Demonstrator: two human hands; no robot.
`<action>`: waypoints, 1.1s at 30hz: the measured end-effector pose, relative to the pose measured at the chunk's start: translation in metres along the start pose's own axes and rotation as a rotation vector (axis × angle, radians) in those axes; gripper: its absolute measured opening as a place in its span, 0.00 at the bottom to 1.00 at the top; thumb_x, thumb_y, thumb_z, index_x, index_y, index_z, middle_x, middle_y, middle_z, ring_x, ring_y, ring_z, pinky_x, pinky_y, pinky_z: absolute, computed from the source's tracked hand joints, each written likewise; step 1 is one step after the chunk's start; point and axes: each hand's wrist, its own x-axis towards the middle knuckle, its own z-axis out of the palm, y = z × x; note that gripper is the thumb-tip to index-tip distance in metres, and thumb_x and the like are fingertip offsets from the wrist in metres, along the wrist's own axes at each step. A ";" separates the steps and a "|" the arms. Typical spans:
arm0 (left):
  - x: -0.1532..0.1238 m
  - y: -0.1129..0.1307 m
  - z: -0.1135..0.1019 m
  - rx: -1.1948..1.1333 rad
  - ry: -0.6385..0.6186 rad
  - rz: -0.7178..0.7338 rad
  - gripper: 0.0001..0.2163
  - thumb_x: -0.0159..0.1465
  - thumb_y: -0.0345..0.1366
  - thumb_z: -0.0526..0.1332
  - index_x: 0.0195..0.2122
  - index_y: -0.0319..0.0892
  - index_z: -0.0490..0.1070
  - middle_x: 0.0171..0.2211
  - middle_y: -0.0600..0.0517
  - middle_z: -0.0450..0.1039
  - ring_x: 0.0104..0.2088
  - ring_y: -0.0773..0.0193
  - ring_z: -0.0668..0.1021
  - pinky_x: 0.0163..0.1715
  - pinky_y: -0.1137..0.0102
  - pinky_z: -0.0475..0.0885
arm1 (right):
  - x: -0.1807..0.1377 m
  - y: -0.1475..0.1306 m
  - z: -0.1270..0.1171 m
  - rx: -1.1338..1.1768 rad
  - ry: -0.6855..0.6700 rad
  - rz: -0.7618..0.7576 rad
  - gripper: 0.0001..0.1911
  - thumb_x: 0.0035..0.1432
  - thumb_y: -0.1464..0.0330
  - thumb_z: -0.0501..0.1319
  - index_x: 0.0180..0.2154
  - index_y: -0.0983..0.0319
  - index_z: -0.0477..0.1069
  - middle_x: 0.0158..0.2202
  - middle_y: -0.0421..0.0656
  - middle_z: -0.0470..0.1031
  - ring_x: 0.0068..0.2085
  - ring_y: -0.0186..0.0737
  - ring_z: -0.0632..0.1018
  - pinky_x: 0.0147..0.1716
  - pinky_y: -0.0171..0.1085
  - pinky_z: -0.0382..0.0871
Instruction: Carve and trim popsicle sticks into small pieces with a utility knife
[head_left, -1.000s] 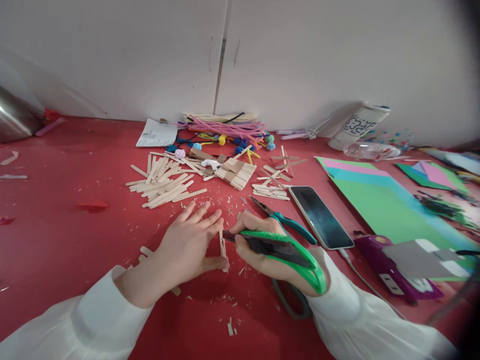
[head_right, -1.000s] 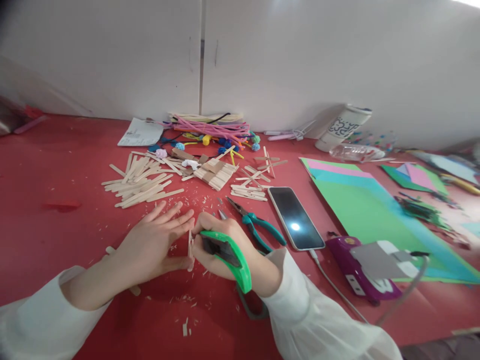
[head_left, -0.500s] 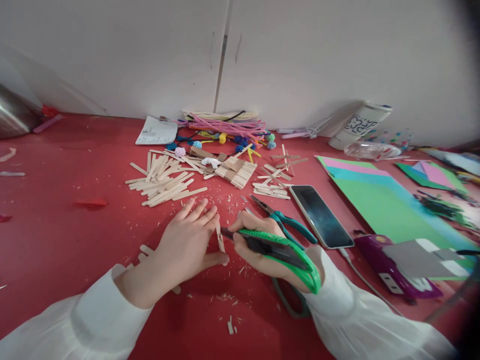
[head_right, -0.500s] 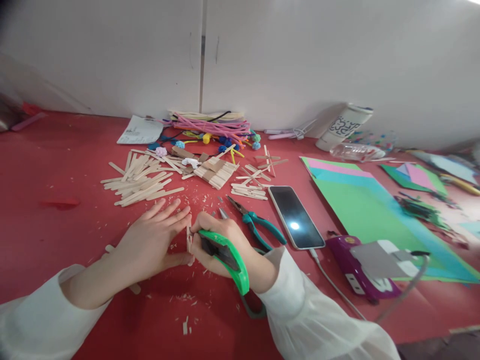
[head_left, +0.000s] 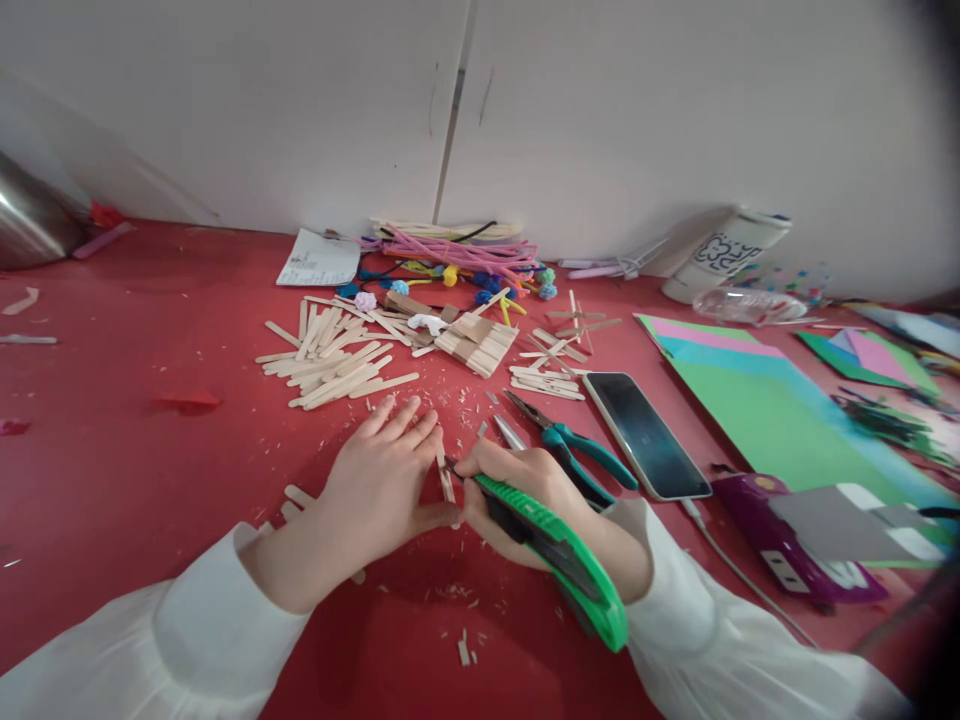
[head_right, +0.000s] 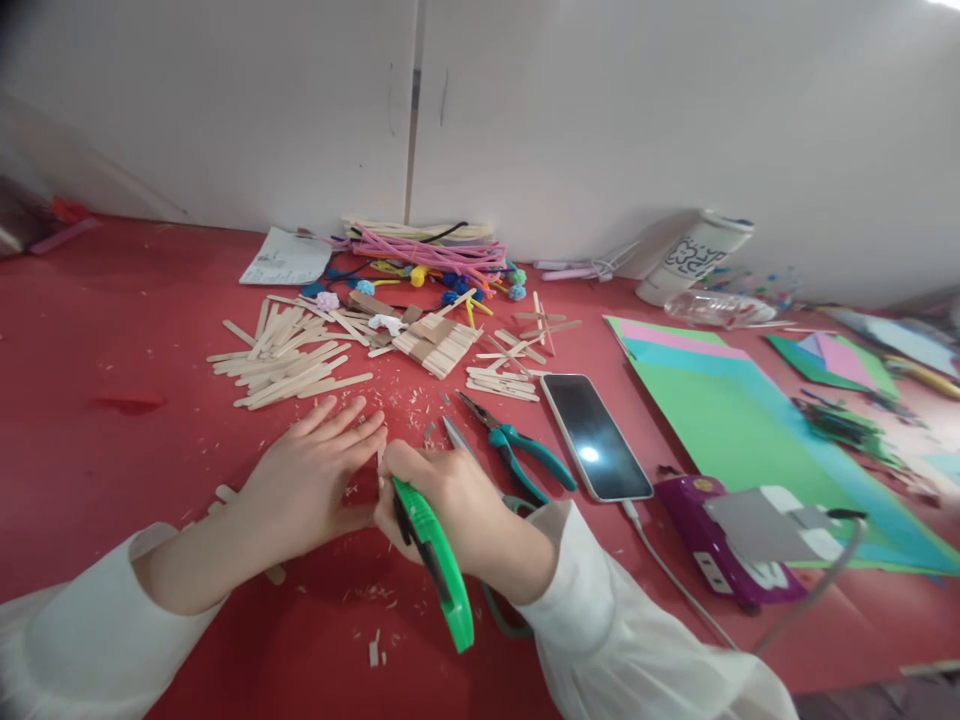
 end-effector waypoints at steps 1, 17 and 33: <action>0.000 0.000 -0.001 -0.002 0.003 0.001 0.29 0.61 0.49 0.53 0.56 0.31 0.64 0.59 0.41 0.60 0.62 0.47 0.58 0.61 0.53 0.51 | -0.001 0.001 0.002 -0.008 -0.009 -0.017 0.03 0.52 0.74 0.52 0.30 0.60 0.60 0.17 0.34 0.61 0.16 0.28 0.63 0.17 0.28 0.57; 0.004 0.003 -0.004 0.062 -0.082 -0.034 0.35 0.56 0.57 0.58 0.57 0.34 0.64 0.59 0.41 0.60 0.62 0.48 0.57 0.61 0.54 0.50 | 0.010 0.002 0.005 0.647 0.144 0.704 0.05 0.49 0.65 0.54 0.27 0.59 0.59 0.17 0.35 0.70 0.16 0.33 0.73 0.15 0.30 0.65; 0.004 0.001 -0.001 0.011 -0.075 -0.033 0.37 0.56 0.57 0.58 0.59 0.34 0.61 0.60 0.43 0.59 0.63 0.48 0.56 0.62 0.54 0.49 | 0.006 -0.003 -0.015 0.141 0.032 0.144 0.03 0.52 0.73 0.53 0.29 0.61 0.63 0.22 0.36 0.69 0.21 0.28 0.69 0.22 0.28 0.64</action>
